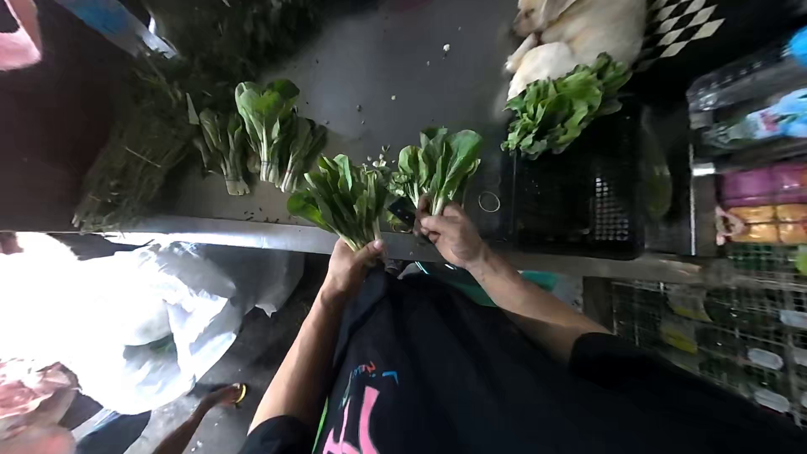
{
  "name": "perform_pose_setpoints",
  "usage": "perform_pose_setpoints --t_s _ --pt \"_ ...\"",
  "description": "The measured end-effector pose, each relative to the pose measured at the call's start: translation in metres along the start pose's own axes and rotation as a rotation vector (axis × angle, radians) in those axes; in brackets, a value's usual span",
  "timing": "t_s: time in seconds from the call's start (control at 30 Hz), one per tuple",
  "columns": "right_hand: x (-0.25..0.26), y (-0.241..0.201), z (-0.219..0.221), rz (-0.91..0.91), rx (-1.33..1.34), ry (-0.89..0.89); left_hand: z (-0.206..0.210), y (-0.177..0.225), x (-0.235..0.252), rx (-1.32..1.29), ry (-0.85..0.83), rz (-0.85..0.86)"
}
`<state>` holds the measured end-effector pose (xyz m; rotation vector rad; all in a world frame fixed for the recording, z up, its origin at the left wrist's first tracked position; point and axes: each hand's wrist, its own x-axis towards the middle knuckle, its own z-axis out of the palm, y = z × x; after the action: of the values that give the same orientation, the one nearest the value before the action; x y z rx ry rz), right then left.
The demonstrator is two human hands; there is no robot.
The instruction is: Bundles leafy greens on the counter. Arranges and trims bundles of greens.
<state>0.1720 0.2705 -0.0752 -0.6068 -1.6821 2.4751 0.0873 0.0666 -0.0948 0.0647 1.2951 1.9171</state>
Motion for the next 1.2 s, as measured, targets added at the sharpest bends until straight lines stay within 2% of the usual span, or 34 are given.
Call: perform_pose_setpoints --t_s 0.1,0.33,0.57,0.7,0.83,0.97,1.07,1.2 --pt "-0.003 0.000 0.007 0.037 -0.080 -0.032 0.004 -0.002 0.001 0.065 0.044 0.011" --pt "-0.005 0.011 0.018 0.201 -0.283 -0.121 0.017 -0.003 0.000 0.041 0.106 0.038" --pt "-0.001 0.001 0.028 0.220 -0.674 -0.005 0.020 -0.004 0.007 0.215 0.255 -0.013" --pt "0.000 0.008 0.027 0.166 -0.638 0.004 0.020 -0.002 0.012 0.154 0.250 -0.010" --pt "0.002 0.007 0.035 0.173 -0.711 0.034 0.023 0.003 0.016 0.096 0.307 -0.006" --pt "0.004 0.011 0.045 0.062 -0.626 0.167 0.018 0.005 0.023 0.078 0.338 0.058" --pt "0.003 0.016 0.049 -0.034 -0.484 0.217 0.012 0.006 0.030 -0.080 0.325 0.083" --pt "-0.001 0.018 0.049 -0.242 -0.362 0.227 0.009 0.012 0.036 -0.269 0.367 0.021"
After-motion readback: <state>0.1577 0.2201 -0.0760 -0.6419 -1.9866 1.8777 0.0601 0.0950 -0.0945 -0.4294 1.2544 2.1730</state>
